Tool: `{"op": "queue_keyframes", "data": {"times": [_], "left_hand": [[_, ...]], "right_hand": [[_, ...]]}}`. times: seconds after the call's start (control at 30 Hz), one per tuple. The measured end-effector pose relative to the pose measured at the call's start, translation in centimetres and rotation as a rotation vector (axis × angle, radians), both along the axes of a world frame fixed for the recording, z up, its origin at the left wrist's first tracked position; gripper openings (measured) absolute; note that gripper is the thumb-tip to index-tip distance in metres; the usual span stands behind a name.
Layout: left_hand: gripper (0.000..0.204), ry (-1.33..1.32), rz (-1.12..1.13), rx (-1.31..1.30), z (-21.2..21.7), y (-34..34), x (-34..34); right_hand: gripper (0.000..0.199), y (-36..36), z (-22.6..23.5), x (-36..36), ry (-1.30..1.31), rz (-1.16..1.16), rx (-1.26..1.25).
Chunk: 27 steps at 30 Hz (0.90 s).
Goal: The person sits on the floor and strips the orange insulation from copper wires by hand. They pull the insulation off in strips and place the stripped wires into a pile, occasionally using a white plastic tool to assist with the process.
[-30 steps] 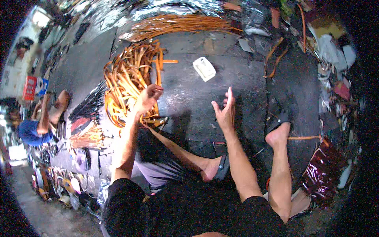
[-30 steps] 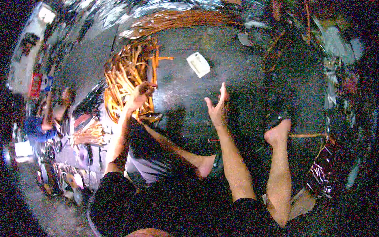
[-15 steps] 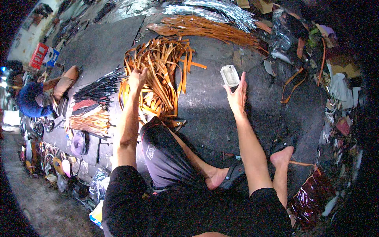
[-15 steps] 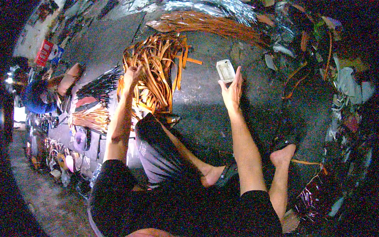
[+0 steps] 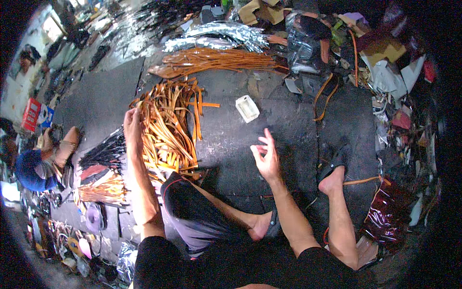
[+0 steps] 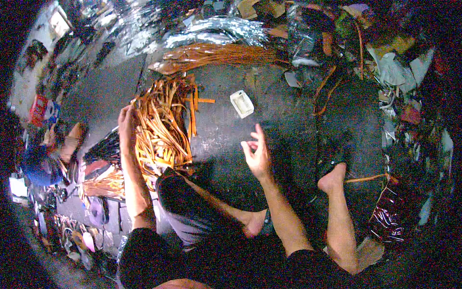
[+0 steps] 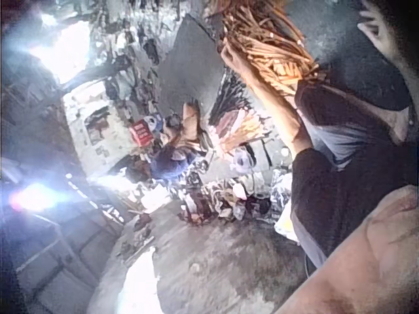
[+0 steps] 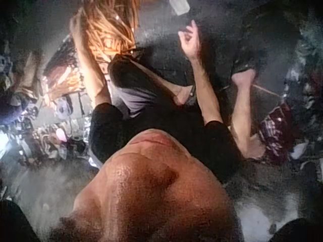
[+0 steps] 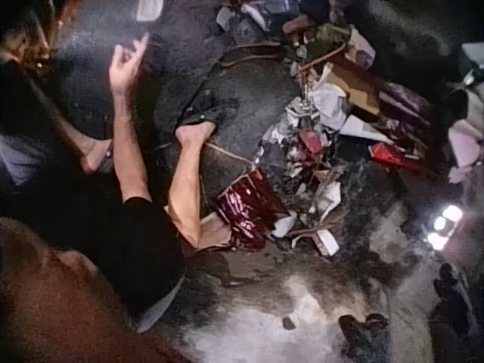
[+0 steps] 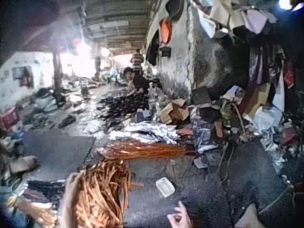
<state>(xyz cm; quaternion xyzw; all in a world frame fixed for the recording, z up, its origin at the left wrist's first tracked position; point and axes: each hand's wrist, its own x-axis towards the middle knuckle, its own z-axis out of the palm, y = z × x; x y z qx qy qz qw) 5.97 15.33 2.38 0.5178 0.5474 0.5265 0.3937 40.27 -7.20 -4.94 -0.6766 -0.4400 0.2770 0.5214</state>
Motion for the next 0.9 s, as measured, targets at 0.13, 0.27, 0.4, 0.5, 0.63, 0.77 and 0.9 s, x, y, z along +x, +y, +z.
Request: {"op": "queue_keyframes", "data": {"times": [0.13, 0.27, 0.4, 0.5, 0.63, 0.77, 0.9], "left_hand": [[0.022, 0.351, -0.434, 0.106, 9.8, -4.4, 1.6], [0.014, 0.68, -0.843, -0.078, 12.0, -9.0, 5.6], [0.019, 0.912, -1.034, 0.07, 7.8, -10.0, 8.7], [0.02, 0.766, -1.05, -0.185, 2.4, -9.1, 8.2], [0.018, 0.632, -1.063, -0.302, -3.3, -8.4, 9.5], [0.013, 0.575, -1.142, -0.178, -6.7, -7.5, 14.1], [0.014, 0.342, -1.139, -0.436, -14.3, -5.7, 17.8]], "right_hand": [[0.065, 2.6, 5.5, -3.2, 0.175, 0.317, -0.097], [0.059, 4.7, 10.5, -8.3, -0.27, 0.35, 0.526], [0.044, 3.9, 6.4, -7.5, 0.13, 0.711, 0.03], [0.038, 1.0, 1.6, -2.7, 0.221, 0.763, -0.054], [0.035, -2.4, -0.2, 8.1, 0.122, 0.693, -0.199], [0.039, -1.7, 1.7, 13.8, -0.014, 0.408, -0.3], [0.045, 1.8, 0.7, 19.1, -0.497, 0.07, -0.465]]}}
